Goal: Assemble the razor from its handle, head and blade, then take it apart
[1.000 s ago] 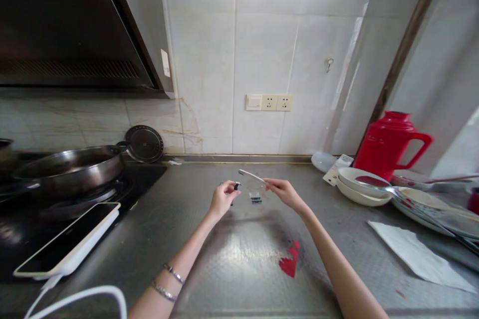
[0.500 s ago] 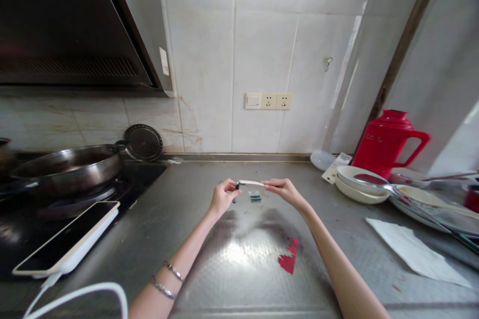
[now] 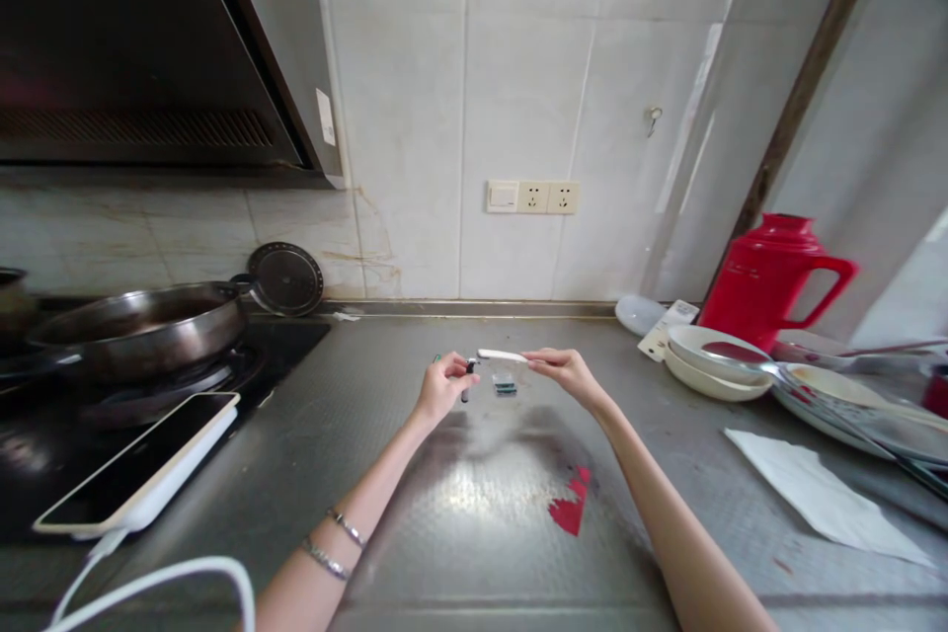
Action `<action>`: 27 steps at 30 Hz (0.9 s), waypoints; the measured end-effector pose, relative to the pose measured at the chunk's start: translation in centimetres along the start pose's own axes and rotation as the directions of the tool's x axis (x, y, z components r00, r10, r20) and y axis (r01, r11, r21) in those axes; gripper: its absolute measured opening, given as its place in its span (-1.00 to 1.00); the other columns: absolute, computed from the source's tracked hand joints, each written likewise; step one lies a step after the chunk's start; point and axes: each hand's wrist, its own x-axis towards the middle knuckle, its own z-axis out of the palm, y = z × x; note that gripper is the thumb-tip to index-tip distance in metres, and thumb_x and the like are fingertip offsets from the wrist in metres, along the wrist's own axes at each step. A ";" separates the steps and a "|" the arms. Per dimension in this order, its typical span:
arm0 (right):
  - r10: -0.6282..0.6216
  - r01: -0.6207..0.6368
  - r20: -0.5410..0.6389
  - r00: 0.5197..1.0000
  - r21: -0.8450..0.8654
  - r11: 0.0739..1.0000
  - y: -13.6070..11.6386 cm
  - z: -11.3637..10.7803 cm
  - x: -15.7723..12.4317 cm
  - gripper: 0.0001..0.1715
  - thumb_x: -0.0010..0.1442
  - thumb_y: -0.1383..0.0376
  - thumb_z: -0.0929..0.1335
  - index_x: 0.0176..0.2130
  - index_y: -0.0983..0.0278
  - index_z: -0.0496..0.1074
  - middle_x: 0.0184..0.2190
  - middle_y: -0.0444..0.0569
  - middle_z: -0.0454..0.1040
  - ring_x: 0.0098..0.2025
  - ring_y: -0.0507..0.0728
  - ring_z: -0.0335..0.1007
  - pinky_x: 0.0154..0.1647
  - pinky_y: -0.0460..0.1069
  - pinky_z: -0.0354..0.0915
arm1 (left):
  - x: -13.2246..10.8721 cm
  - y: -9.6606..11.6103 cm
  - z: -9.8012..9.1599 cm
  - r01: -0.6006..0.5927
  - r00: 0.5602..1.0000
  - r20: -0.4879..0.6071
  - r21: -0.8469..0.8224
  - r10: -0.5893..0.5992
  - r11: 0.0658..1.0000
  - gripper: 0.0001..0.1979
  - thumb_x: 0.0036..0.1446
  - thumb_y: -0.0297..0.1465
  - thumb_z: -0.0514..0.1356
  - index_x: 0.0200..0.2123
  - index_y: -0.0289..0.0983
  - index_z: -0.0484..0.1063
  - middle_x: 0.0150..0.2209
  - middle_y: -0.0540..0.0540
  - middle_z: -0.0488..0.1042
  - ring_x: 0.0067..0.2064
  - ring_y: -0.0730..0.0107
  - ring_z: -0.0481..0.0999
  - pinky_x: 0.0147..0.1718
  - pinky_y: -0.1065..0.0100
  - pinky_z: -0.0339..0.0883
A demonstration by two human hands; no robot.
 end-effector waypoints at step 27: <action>-0.031 0.031 -0.008 0.999 -0.058 0.998 -1.6 -0.2 -0.2 -0.60 0.04 0.08 0.35 -0.23 0.29 0.55 -0.33 0.03 0.55 -0.29 0.13 0.41 -0.27 -0.04 0.25 | -0.4 0.9 0.1 -0.071 0.997 0.015 0.093 0.070 0.993 -0.84 -0.21 -0.39 0.31 -0.55 -0.28 0.37 -0.55 0.03 0.42 -0.45 0.46 0.41 -0.41 0.46 0.25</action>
